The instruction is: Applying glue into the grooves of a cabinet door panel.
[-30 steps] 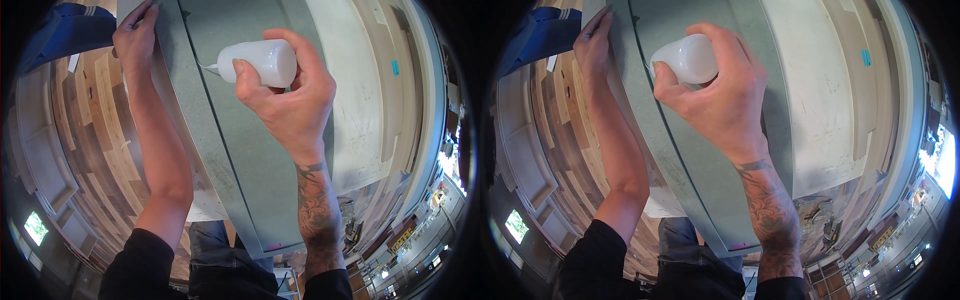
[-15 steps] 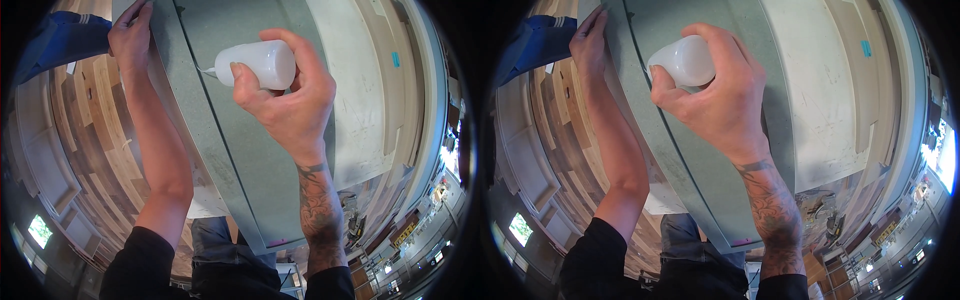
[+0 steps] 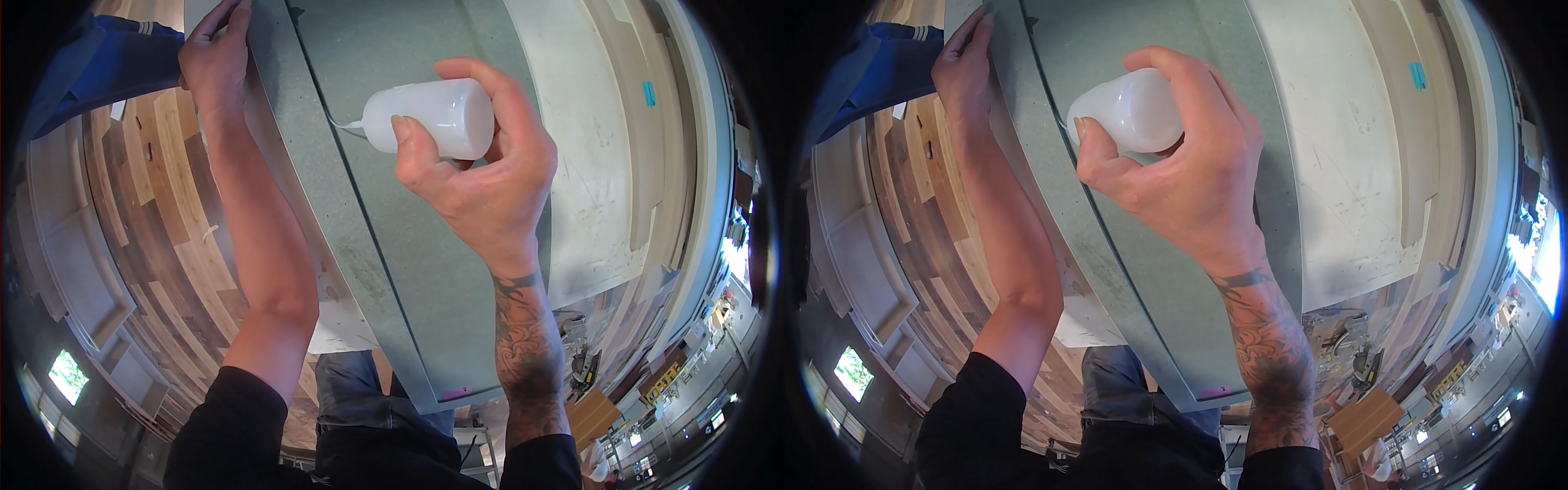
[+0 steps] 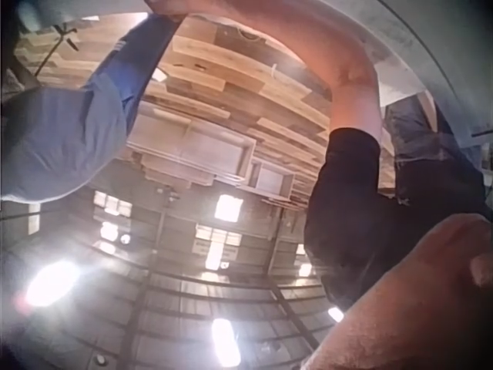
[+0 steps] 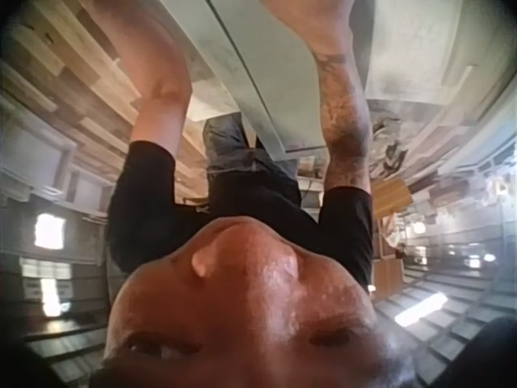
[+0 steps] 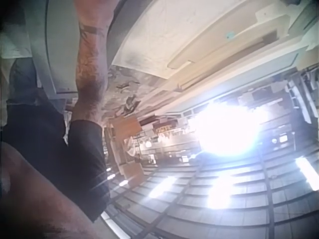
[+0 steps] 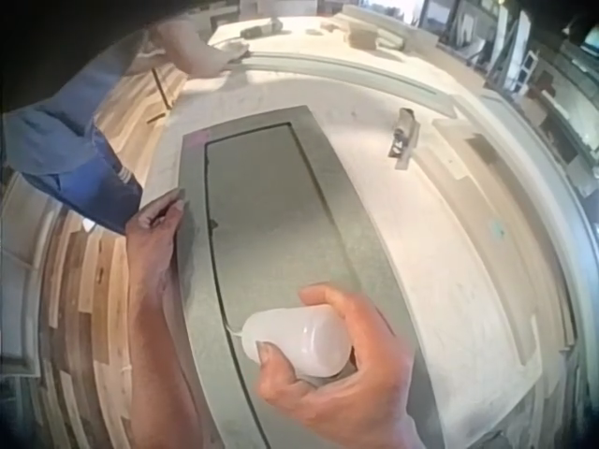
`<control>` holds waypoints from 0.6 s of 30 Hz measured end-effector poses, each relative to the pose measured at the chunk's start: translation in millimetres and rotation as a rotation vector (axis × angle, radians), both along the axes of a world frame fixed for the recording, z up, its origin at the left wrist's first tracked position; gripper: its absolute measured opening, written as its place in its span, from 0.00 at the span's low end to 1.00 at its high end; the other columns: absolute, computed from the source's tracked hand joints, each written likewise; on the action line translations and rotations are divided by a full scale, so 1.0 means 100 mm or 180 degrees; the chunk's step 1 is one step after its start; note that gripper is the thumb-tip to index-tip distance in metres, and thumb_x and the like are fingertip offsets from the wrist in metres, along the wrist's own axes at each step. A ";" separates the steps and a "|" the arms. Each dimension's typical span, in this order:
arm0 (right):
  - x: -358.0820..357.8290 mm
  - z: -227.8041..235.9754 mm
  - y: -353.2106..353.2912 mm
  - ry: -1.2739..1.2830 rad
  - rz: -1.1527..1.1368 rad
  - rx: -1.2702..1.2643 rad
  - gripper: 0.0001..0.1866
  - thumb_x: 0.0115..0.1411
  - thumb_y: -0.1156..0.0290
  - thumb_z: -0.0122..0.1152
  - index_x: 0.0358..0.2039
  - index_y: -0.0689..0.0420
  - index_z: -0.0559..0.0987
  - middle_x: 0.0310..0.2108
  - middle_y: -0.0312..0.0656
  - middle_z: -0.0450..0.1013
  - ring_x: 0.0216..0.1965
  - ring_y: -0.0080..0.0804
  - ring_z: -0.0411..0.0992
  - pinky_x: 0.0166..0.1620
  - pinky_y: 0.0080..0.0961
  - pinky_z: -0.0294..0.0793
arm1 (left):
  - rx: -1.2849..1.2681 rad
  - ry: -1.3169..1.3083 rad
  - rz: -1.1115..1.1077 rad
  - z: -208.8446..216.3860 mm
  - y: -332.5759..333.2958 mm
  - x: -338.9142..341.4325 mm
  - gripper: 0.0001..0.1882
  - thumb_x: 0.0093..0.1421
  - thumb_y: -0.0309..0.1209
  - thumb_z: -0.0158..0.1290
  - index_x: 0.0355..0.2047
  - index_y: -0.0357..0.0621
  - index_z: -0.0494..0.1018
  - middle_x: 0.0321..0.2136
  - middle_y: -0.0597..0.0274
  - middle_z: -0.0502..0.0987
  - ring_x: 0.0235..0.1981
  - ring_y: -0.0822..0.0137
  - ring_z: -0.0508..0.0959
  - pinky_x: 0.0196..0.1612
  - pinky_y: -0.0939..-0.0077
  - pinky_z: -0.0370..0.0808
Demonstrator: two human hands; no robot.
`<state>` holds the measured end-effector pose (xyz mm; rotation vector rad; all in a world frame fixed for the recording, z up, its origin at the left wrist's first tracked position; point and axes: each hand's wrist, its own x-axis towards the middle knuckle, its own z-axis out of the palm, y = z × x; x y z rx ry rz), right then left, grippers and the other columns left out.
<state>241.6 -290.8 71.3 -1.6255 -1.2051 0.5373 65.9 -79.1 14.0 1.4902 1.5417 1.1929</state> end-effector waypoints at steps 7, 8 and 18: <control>0.02 -0.04 -0.06 0.0007 0.0022 -0.0018 0.27 0.51 0.73 0.74 0.52 0.62 0.77 0.38 0.41 0.77 0.38 0.27 0.80 0.39 0.24 0.82 | 0.0040 -0.0081 -0.0101 -0.07 0.04 -0.02 0.16 0.65 0.29 0.60 0.52 0.37 0.81 0.42 0.62 0.83 0.40 0.74 0.79 0.48 0.83 0.73; 0.01 -0.03 -0.06 0.0034 0.0016 -0.0011 0.27 0.51 0.73 0.74 0.52 0.62 0.77 0.38 0.41 0.77 0.38 0.27 0.80 0.39 0.24 0.82 | 0.0047 -0.0054 -0.0108 -0.05 0.04 -0.04 0.16 0.65 0.29 0.60 0.52 0.37 0.81 0.42 0.62 0.83 0.40 0.74 0.79 0.48 0.83 0.73; 0.03 0.06 -0.15 0.0077 0.0003 -0.0115 0.27 0.50 0.74 0.73 0.52 0.61 0.77 0.37 0.40 0.78 0.37 0.25 0.79 0.39 0.22 0.81 | 0.0122 -0.0095 -0.0205 0.00 0.04 -0.02 0.16 0.65 0.28 0.59 0.52 0.33 0.80 0.43 0.58 0.82 0.43 0.72 0.78 0.50 0.82 0.72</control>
